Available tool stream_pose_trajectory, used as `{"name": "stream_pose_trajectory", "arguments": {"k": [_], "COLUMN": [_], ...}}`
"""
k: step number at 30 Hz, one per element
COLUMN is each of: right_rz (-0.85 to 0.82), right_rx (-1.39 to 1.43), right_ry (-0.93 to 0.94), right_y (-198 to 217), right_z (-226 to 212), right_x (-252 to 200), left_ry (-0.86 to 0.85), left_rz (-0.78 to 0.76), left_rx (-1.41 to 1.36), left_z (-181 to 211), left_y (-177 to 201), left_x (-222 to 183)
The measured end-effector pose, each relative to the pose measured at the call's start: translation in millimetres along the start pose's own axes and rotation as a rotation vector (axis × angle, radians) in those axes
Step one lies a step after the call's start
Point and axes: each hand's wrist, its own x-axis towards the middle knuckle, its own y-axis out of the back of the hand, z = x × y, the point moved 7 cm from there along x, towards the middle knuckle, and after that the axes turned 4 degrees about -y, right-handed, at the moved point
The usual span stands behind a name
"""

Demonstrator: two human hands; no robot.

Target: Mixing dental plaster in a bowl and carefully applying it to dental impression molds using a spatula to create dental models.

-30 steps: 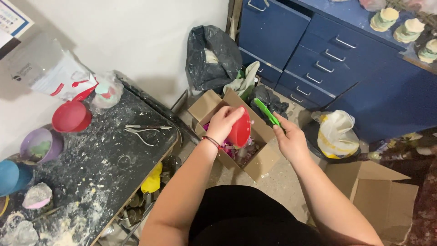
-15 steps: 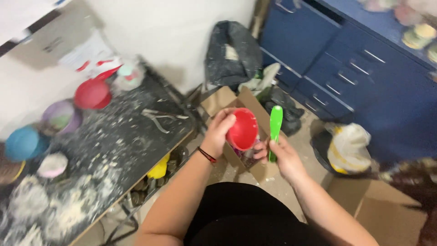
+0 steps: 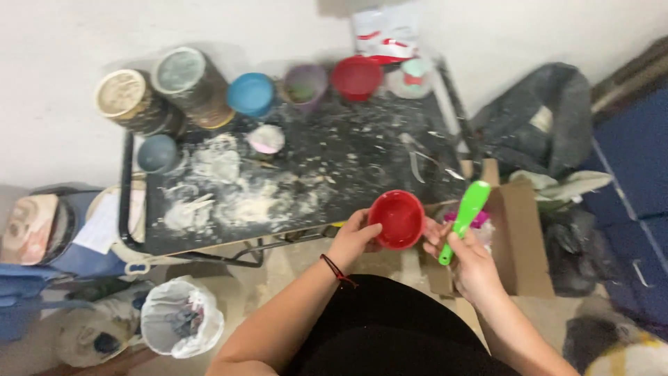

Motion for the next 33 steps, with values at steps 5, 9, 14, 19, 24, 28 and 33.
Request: {"name": "stream_pose_trajectory", "arguments": {"k": [5, 9, 14, 19, 24, 28, 33], "right_rz": [-0.031, 0.138, 0.393, 0.56, 0.562, 0.722, 0.97], "right_rx": [-0.349, -1.268, -1.732, -1.884, -1.535, -1.294, -1.516], "right_ry": [-0.033, 0.227, 0.679, 0.689, 0.556, 0.142, -0.498], "right_y": [-116, -163, -166, -162, -130, -82, 45], "right_z": [25, 25, 57, 58, 32, 8, 40], "right_x": [52, 97, 133, 133, 97, 44, -18], "left_ry": [-0.023, -0.059, -0.047, -0.045, -0.332, -0.548, -1.013], "left_rz": [0.139, 0.151, 0.074, 0.007, 0.076, 0.061, 0.009], "left_rx": [0.01, 0.002, 0.02, 0.101, 0.746, 0.851, 0.926], "left_z": [52, 80, 92, 114, 204, 276, 357], "left_y": [118, 192, 236, 240, 242, 214, 124], "left_x": [-11, -4, 22, 19, 2, 38, 115]}}
